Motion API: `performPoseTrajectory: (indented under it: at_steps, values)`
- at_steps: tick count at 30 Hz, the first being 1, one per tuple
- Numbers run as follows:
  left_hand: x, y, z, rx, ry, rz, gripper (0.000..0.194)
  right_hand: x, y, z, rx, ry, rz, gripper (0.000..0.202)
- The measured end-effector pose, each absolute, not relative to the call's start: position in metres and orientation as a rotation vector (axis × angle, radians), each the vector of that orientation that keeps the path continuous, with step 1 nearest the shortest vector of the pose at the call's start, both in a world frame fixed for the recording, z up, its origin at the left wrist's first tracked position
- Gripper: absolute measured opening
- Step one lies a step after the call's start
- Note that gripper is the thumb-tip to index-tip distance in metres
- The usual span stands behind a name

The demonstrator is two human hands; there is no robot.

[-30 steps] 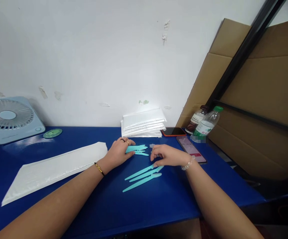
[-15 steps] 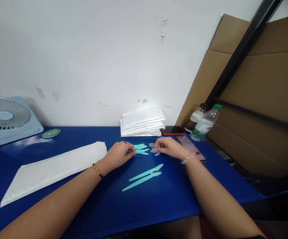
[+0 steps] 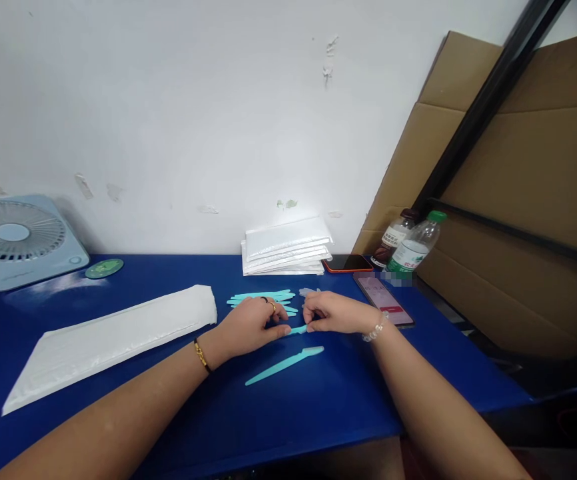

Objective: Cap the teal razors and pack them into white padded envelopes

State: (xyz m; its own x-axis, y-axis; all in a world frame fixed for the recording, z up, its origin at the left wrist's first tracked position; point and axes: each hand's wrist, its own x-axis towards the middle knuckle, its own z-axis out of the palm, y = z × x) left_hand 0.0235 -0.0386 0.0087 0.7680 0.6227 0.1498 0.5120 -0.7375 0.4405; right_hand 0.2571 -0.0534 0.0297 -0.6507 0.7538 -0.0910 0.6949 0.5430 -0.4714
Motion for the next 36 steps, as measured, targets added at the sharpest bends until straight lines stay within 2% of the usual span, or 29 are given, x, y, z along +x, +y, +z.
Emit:
performPoseTrajectory:
  at_steps: [6, 12, 18, 22, 25, 31, 36]
  values:
    - [0.018, -0.028, 0.005, 2.627, 1.006, 0.374, 0.021, 0.266, -0.05, 0.03, -1.346, -2.461, 0.618, 0.004]
    - [0.008, -0.014, 0.008, 2.658, 1.184, 0.452, 0.019, 0.281, -0.043, 0.027, -1.459, -2.228, 0.595, 0.011]
    - [0.023, -0.054, 0.018, 2.576, 0.942, 0.264, 0.036, 0.267, -0.059, 0.038, -1.231, -2.554, 0.875, 0.021]
    - [0.032, -0.07, 0.011, 2.564, 0.929, 0.168, 0.021, 0.258, -0.063, 0.037, -1.259, -2.654, 1.014, 0.029]
    - [0.033, -0.066, 0.002, 2.556, 1.004, 0.22, 0.014, 0.253, -0.061, 0.032, -1.306, -2.658, 0.998, 0.025]
    - [0.025, -0.045, 0.001, 2.484, 1.15, 0.35, 0.014, 0.25, -0.055, 0.026, -1.336, -2.5, 0.825, 0.012]
    - [0.013, -0.034, 0.01, 2.373, 1.225, 0.49, 0.016, 0.267, -0.05, 0.027, -1.337, -2.184, 0.899, 0.017]
